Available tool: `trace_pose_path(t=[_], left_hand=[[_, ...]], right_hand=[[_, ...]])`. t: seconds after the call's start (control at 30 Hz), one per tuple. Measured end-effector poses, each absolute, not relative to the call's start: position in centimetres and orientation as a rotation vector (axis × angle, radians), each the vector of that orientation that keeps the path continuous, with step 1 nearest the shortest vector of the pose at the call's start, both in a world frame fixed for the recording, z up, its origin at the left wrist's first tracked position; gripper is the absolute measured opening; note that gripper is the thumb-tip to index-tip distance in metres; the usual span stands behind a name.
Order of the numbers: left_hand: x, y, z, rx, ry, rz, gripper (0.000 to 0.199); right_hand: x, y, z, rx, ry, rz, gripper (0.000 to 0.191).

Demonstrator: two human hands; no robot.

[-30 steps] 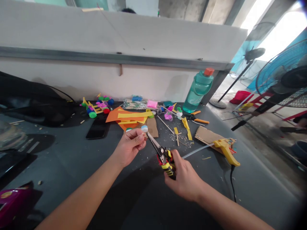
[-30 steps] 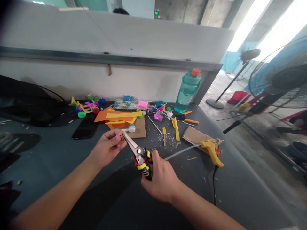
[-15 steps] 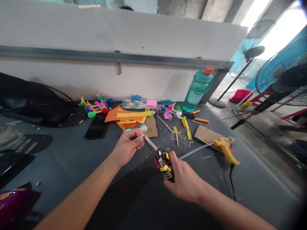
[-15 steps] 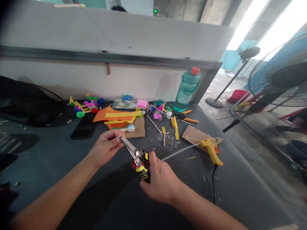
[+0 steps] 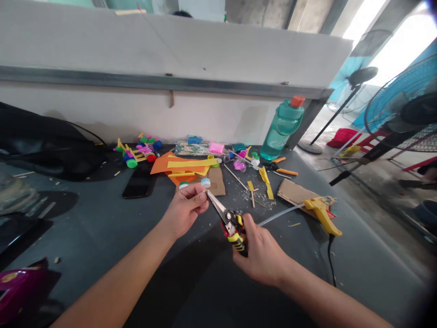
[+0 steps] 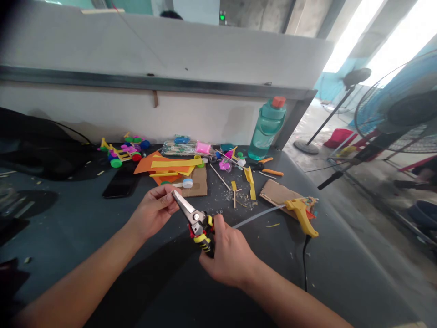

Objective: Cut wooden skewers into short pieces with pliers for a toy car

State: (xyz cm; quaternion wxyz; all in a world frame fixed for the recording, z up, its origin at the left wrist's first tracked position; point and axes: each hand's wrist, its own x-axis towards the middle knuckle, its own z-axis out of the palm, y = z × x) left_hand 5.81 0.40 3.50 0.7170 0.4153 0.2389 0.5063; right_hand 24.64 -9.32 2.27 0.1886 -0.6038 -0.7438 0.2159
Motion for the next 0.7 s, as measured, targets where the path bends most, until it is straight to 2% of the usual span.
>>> trace_pose_path(t=[0.7], left_hand=[[4.6, 1.2, 4.1, 1.127, 0.586, 1.069, 0.017]], right_hand=[[25.0, -9.3, 2.8, -1.734, -2.188, 0.599, 0.028]])
